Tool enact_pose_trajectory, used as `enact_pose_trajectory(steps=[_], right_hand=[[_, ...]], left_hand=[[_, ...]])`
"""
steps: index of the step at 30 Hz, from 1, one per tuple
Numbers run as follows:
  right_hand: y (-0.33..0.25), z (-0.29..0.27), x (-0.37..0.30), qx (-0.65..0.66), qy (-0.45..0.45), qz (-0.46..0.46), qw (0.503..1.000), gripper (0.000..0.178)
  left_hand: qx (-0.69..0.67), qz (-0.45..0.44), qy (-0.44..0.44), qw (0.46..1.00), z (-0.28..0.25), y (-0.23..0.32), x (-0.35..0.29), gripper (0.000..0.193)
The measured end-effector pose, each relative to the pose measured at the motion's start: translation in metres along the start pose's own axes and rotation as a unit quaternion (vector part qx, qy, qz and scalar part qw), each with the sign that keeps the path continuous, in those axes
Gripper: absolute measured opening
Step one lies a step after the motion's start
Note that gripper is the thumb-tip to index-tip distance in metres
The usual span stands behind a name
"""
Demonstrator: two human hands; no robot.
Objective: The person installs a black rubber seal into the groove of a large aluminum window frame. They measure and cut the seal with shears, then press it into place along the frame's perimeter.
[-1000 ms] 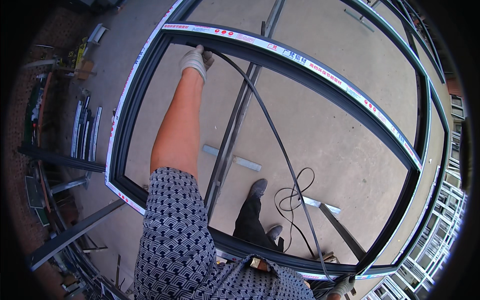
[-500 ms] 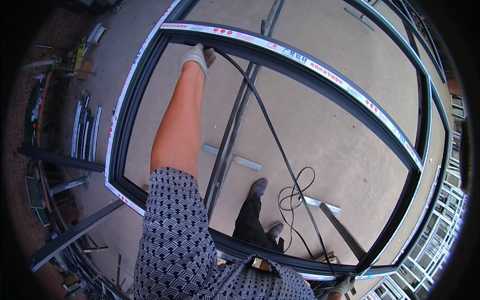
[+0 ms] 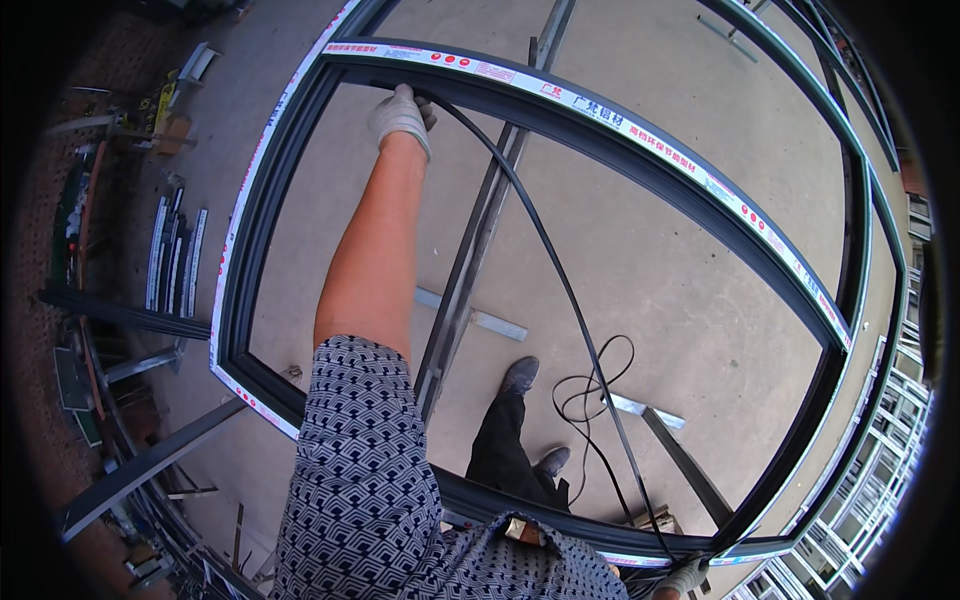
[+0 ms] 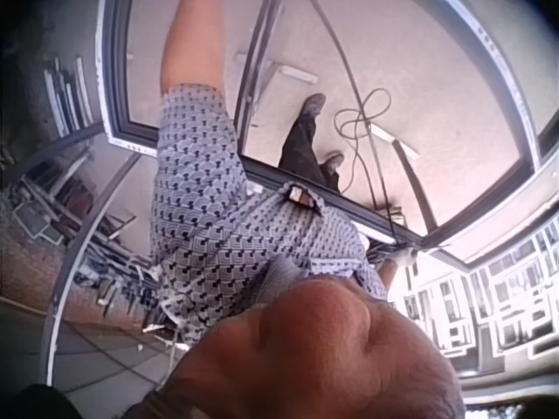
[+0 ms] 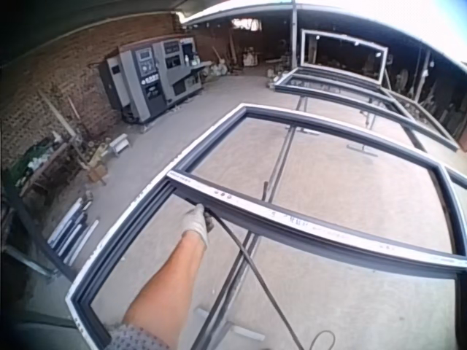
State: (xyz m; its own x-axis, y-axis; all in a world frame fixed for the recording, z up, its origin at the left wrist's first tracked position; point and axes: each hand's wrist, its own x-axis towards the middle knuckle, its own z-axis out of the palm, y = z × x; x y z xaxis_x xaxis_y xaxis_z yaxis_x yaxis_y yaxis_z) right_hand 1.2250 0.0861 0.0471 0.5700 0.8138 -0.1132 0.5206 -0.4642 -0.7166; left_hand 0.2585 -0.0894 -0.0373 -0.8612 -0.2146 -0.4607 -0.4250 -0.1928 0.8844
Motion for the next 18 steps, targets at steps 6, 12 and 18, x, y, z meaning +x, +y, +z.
enact_pose_trajectory(steps=[6,12,18], right_hand=[[0.016,-0.009,0.020,-0.038,0.018,-0.006,0.999,0.026],[-0.059,0.015,-0.066,-0.212,-0.009,-0.044,0.976,0.056],[-0.071,0.023,-0.085,-0.171,-0.007,-0.044,0.984,0.055]], left_hand=[[-0.015,0.024,0.014,1.000,0.008,-0.017,0.005,0.029],[0.010,0.083,0.034,0.996,-0.003,-0.010,0.011,0.035],[0.083,0.105,0.048,0.990,-0.001,-0.003,0.021,0.041]])
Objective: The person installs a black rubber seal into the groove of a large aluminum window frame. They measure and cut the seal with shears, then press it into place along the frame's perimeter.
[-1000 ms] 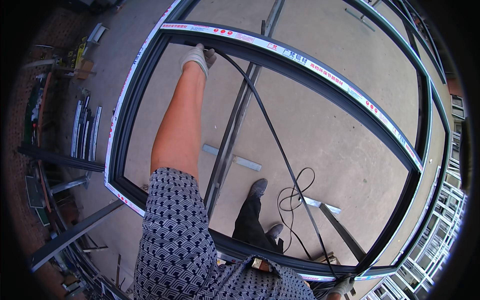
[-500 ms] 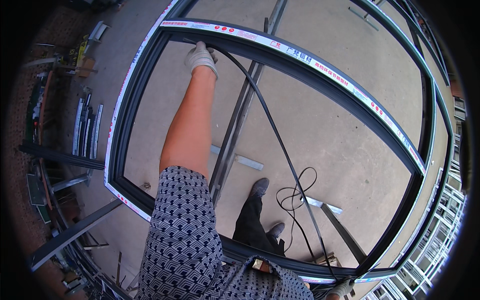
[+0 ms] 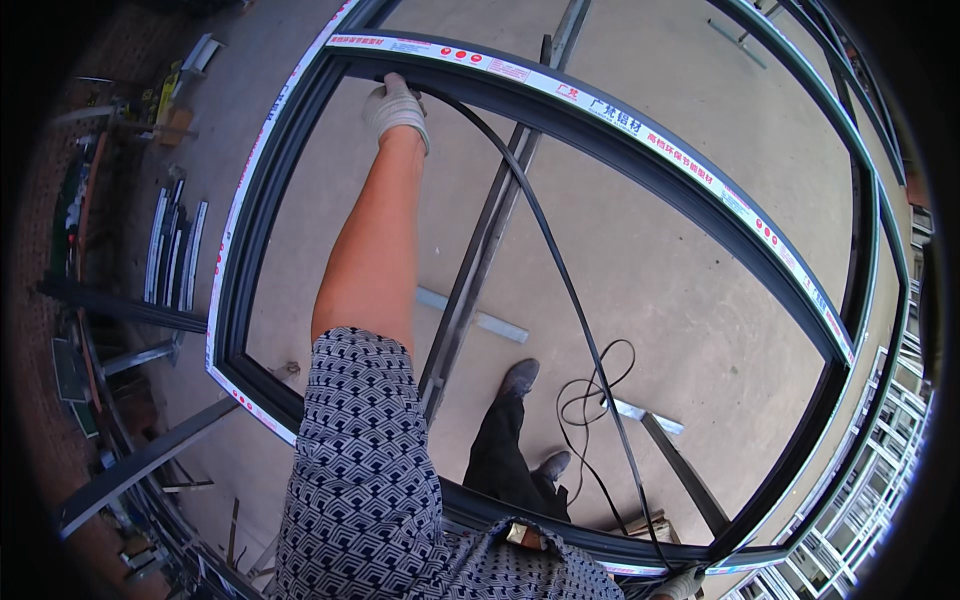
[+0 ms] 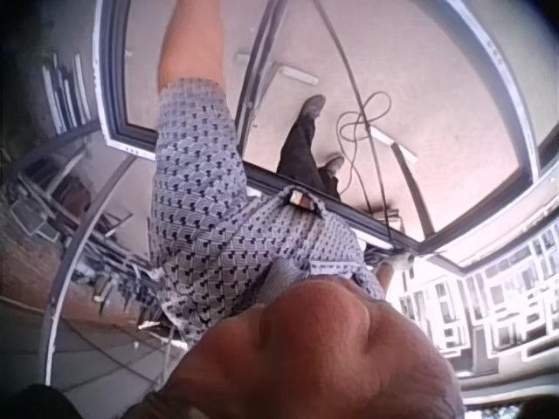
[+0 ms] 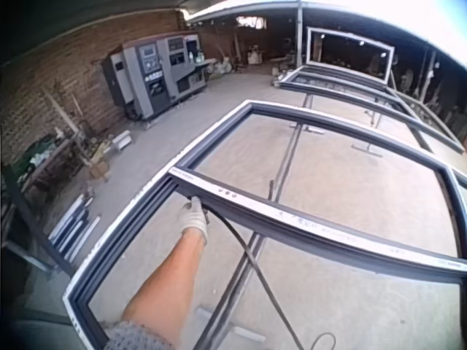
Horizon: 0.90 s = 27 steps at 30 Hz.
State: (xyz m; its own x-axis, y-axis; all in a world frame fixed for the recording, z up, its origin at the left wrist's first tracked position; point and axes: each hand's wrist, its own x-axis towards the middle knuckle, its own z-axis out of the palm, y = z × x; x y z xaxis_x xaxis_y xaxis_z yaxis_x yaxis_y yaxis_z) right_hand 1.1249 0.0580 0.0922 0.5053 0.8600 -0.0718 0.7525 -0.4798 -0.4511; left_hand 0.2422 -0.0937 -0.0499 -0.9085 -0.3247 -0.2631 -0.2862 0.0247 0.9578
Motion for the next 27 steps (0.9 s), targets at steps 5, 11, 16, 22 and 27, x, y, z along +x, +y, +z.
enact_pose_trajectory(steps=[5,11,16,22,27], right_hand=[[0.018,0.000,0.018,-0.047,0.013,-0.026,0.998,0.052],[0.019,0.005,0.018,0.043,0.024,0.013,0.999,0.049],[0.033,-0.003,0.026,-0.020,0.021,-0.014,0.999,0.045],[0.029,-0.002,0.023,-0.013,0.017,-0.021,1.000,0.043],[0.017,0.001,0.012,0.024,0.026,-0.003,0.999,0.043]], left_hand=[[0.036,0.049,0.096,0.994,0.013,-0.026,0.034,0.045],[-0.058,0.022,0.079,0.995,0.005,-0.003,0.012,0.043],[-0.118,-0.010,0.068,0.991,0.009,0.001,0.009,0.040],[-0.156,-0.029,0.066,0.985,0.006,-0.008,0.020,0.040],[-0.120,-0.056,0.075,0.988,0.009,0.001,0.027,0.045]])
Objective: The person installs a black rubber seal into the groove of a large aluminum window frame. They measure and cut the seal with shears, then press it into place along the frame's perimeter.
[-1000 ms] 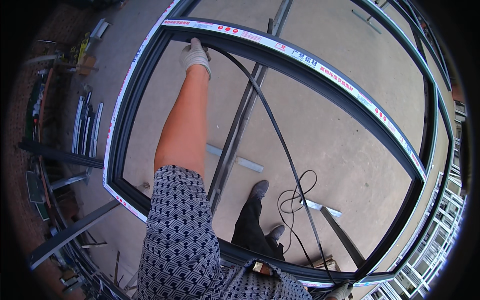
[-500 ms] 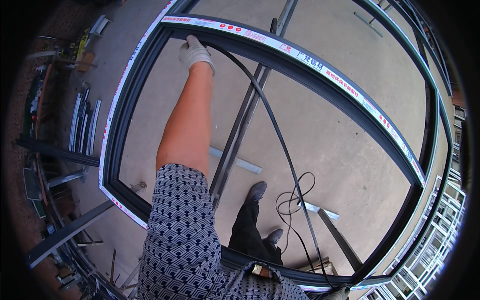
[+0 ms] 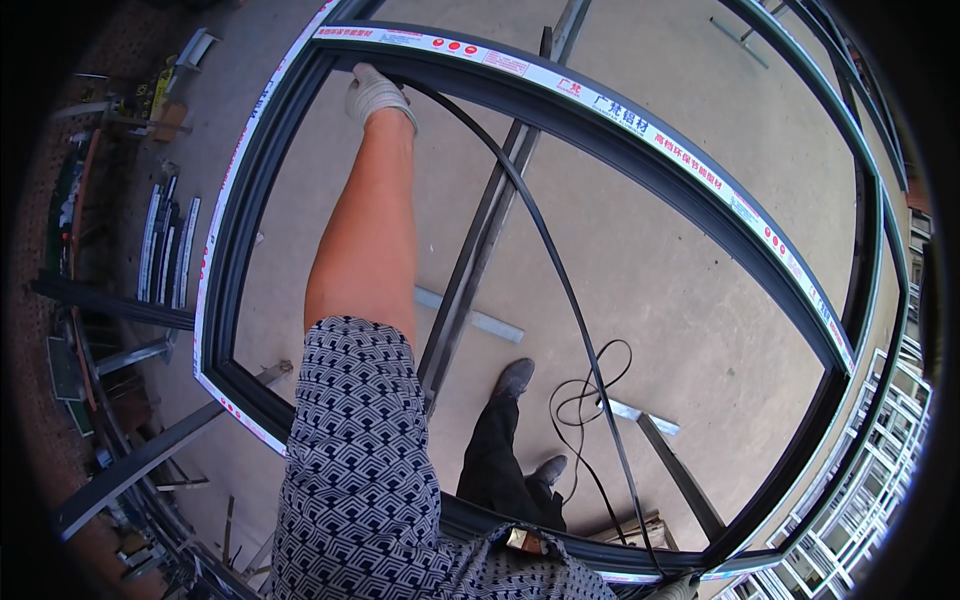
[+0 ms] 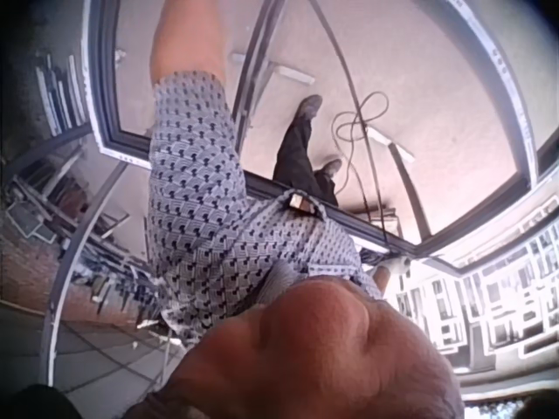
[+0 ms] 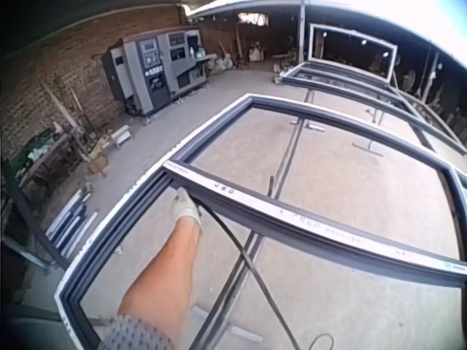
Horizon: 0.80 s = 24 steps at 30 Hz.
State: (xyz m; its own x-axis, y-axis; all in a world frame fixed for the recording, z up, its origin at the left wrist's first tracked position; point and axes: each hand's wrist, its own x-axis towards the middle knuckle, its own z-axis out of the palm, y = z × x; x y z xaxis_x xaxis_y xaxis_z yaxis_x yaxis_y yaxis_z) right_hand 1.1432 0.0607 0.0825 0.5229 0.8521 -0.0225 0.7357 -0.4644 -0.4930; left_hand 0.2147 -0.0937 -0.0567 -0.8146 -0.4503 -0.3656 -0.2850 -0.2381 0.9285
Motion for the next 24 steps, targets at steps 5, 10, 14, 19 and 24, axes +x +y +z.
enact_pose_trajectory(steps=[5,10,14,19,24], right_hand=[[0.000,-0.002,0.002,-0.022,-0.004,-0.004,1.000,0.044],[0.000,0.005,0.004,0.000,-0.006,-0.001,1.000,0.044],[0.001,0.004,0.001,0.020,-0.005,0.003,1.000,0.044],[0.003,0.000,-0.001,0.052,-0.010,0.010,0.999,0.044],[0.006,0.000,0.005,0.036,0.001,0.007,0.999,0.044]], left_hand=[[0.020,-0.040,-0.013,0.999,-0.004,0.006,0.001,0.050],[0.060,0.014,-0.078,0.995,-0.012,-0.002,-0.028,0.046],[0.106,0.048,-0.109,0.987,-0.014,-0.010,-0.035,0.044],[0.154,0.028,-0.032,0.987,-0.001,0.001,-0.032,0.050],[0.120,-0.037,0.009,0.992,0.005,0.008,-0.029,0.054]])
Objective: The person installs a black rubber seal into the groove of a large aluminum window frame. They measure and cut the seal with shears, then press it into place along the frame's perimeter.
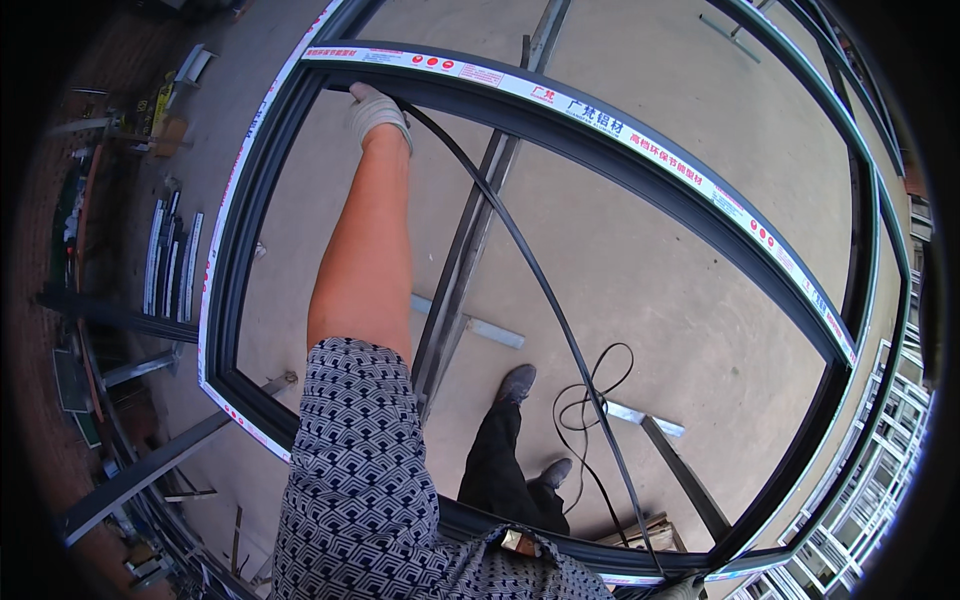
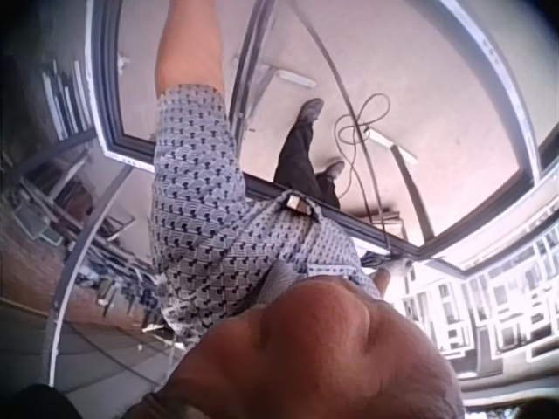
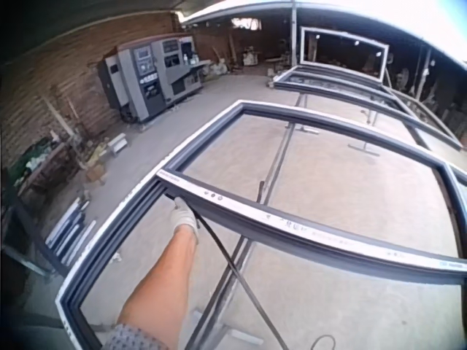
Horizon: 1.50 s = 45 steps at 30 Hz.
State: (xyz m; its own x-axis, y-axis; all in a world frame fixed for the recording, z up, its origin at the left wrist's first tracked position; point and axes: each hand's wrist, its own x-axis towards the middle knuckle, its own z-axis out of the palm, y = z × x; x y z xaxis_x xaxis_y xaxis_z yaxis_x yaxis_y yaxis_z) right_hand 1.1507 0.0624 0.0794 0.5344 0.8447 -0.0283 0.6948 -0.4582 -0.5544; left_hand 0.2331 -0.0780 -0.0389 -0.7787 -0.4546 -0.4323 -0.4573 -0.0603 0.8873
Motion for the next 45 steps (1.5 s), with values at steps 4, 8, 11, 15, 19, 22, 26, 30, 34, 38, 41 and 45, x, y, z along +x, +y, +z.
enact_pose_trajectory(steps=[4,8,11,15,19,22,26,30,34,38,41,45], right_hand=[[0.000,0.004,0.004,-0.004,-0.002,0.007,1.000,0.044],[0.002,0.006,0.005,-0.007,-0.005,0.012,1.000,0.044],[0.001,0.002,0.005,-0.009,0.002,0.014,1.000,0.043],[0.000,0.007,0.012,-0.003,-0.014,0.018,1.000,0.043],[0.001,0.002,0.010,0.003,-0.007,0.030,1.000,0.043],[0.002,0.000,0.010,0.008,-0.007,0.039,0.999,0.043],[0.004,-0.002,0.011,0.015,-0.010,0.049,0.999,0.043],[0.002,0.000,0.011,0.036,-0.020,0.070,0.997,0.042],[-0.022,-0.002,-0.008,0.077,-0.047,0.127,0.988,0.040],[-0.032,-0.011,-0.011,0.156,-0.152,0.183,0.959,0.034],[-0.028,-0.018,0.000,0.166,-0.140,0.180,0.959,0.032],[-0.032,-0.039,0.025,0.181,-0.117,0.159,0.964,0.030]], left_hand=[[-0.052,0.041,-0.011,0.998,0.004,-0.016,0.018,0.054],[-0.005,0.097,-0.090,0.991,-0.006,-0.033,0.023,0.055],[0.070,0.064,-0.056,0.994,0.002,-0.023,0.007,0.057],[-0.014,0.047,0.000,0.999,0.001,-0.019,0.030,0.060],[-0.126,-0.009,-0.065,0.990,0.004,-0.021,0.014,0.053],[-0.134,-0.007,-0.153,0.979,-0.003,-0.031,0.004,0.045],[-0.092,0.034,-0.164,0.981,-0.006,-0.031,-0.007,0.039],[-0.075,0.026,-0.114,0.990,0.001,-0.029,0.001,0.037],[-0.216,-0.036,-0.184,0.958,-0.002,-0.035,-0.001,0.039],[-0.202,-0.036,-0.214,0.955,-0.009,-0.042,0.011,0.038],[-0.155,-0.011,-0.182,0.971,-0.010,-0.033,0.010,0.030],[-0.077,-0.001,-0.144,0.987,-0.012,-0.018,0.005,0.029]])
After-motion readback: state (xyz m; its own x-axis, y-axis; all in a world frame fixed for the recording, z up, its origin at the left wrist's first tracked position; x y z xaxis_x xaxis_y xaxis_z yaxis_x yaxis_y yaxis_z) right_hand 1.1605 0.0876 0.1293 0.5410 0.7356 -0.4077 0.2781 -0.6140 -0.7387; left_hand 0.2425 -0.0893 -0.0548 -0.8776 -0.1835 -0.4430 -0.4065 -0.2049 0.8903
